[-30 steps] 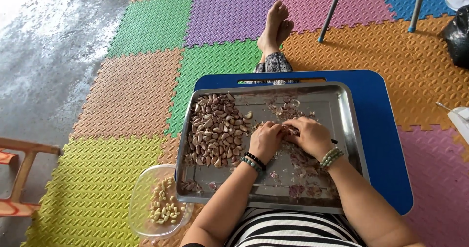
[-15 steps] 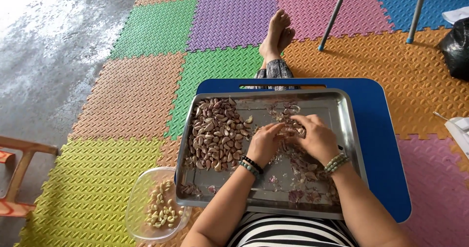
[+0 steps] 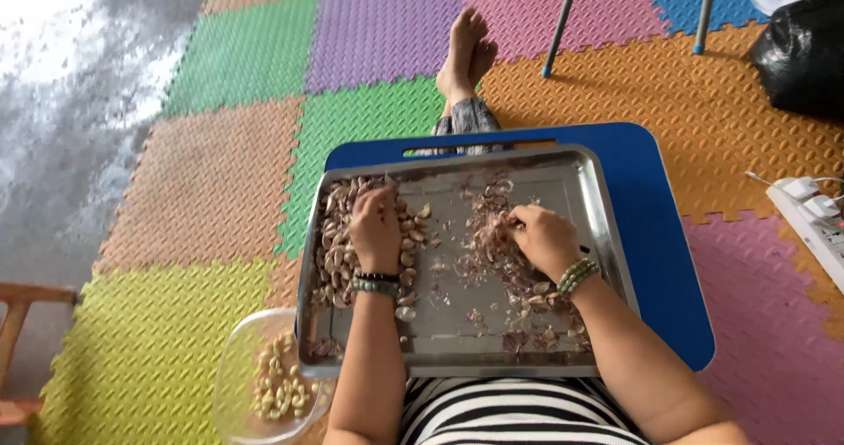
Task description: Manually peeling individual garlic cloves and separating the skins into a metal tray.
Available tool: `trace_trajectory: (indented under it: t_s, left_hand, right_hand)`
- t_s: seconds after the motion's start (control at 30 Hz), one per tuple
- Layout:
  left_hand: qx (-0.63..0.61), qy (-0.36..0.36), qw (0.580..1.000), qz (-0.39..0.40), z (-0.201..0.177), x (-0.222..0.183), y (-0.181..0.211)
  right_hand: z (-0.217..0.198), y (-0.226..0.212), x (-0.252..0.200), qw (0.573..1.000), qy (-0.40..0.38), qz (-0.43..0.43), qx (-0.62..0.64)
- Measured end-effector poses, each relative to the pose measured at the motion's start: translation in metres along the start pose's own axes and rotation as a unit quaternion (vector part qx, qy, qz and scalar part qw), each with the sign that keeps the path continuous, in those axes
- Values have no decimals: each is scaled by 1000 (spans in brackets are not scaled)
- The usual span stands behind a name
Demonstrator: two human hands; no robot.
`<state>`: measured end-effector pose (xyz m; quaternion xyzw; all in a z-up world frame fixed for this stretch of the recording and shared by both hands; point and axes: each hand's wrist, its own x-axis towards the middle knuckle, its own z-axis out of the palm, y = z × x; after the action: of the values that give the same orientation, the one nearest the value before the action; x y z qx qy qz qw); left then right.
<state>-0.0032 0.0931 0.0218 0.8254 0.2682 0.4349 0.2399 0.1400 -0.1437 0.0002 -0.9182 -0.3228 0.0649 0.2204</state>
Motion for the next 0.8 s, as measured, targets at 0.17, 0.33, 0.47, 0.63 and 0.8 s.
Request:
trace_trajectory:
  t_s: [0.17, 0.33, 0.47, 0.63, 0.8]
  left_hand:
    - [28, 26, 999, -39, -9, 3, -18]
    - [74, -8, 996, -56, -8, -2, -12]
    - [171, -136, 975, -27, 9, -13, -16]
    - [223, -150, 962, 35, 40, -26, -16]
    - [213, -155, 964, 38, 65, -31, -27]
  right_hand:
    - [-3, -5, -1, 998, 42, -31, 24]
    - [-15, -12, -9, 993, 63, -83, 59]
    - [-24, -22, -14, 994, 67, -78, 26]
    - [-28, -24, -19, 987, 147, -67, 22]
    - [-36, -36, -24, 989, 116, -73, 57]
